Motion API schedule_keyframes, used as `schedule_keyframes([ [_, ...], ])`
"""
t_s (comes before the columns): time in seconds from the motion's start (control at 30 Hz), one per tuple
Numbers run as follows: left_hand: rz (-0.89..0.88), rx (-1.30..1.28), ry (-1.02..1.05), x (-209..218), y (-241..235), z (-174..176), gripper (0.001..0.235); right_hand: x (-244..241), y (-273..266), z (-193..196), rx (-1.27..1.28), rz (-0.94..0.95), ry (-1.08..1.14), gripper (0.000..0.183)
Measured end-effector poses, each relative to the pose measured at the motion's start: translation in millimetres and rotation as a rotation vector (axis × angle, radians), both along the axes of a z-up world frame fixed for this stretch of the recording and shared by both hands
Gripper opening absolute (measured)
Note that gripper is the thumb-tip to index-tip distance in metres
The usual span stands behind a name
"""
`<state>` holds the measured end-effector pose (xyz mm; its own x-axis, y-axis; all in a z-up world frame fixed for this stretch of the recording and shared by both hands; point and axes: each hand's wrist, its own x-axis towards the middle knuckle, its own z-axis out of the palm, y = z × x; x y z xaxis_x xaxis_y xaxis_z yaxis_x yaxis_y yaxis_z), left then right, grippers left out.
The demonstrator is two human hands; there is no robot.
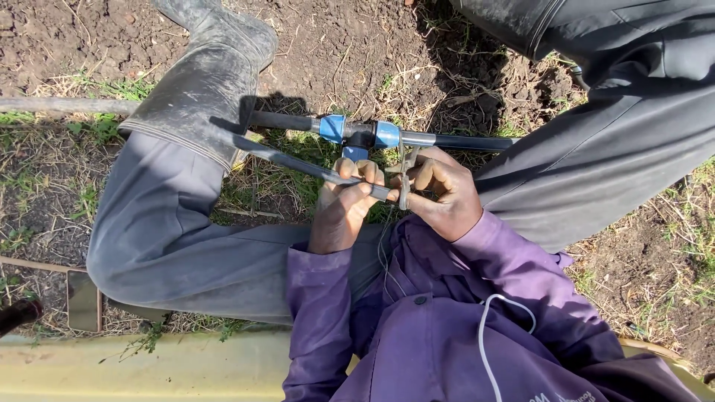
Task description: Repairing an irrigation pipe by connecting components and trimming tubes with scissors while sitting on the ground.
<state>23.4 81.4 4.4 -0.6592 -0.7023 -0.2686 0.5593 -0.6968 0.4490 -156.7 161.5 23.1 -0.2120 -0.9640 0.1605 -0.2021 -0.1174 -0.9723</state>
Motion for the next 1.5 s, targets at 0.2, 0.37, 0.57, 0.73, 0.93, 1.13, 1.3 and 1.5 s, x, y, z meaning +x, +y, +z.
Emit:
schedule_keyframes([
  [0.2, 0.061, 0.130, -0.098, 6.7, 15.3, -12.9, 0.026, 6.6, 4.0, 10.0, -0.096, -0.020, 0.203, 0.035],
  [0.37, 0.021, 0.206, -0.114, 5.8, 15.4, -5.5, 0.025, 7.2, 4.4, 5.9, -0.128, 0.020, 0.196, 0.030],
  [0.57, 0.037, 0.226, 0.078, 3.3, 22.6, 0.0, 0.028, 13.2, 4.9, 10.7, -0.126, -0.016, 0.207, 0.021],
  [0.73, 0.017, 0.173, 0.145, 9.8, 27.5, -1.1, 0.029, 18.2, 5.1, 6.9, -0.077, -0.009, 0.015, 0.026],
  [0.93, 0.027, 0.158, 0.081, 21.5, 30.5, 2.4, 0.030, 25.9, -4.4, 13.7, -0.005, 0.049, -0.046, 0.025],
  [1.13, 0.139, 0.175, 0.044, 31.6, 34.3, -1.9, 0.034, 37.6, -12.6, 19.3, 0.066, 0.027, -0.127, 0.027],
  [1.3, 0.238, 0.104, -0.023, 38.0, 37.0, -4.9, 0.041, 46.3, -24.1, 26.9, -0.050, 0.089, -0.027, 0.024],
  [1.5, 0.342, -0.003, -0.180, 37.0, 43.7, -10.5, 0.036, 52.4, -30.7, 19.4, 0.011, 0.079, -0.036, 0.027],
])
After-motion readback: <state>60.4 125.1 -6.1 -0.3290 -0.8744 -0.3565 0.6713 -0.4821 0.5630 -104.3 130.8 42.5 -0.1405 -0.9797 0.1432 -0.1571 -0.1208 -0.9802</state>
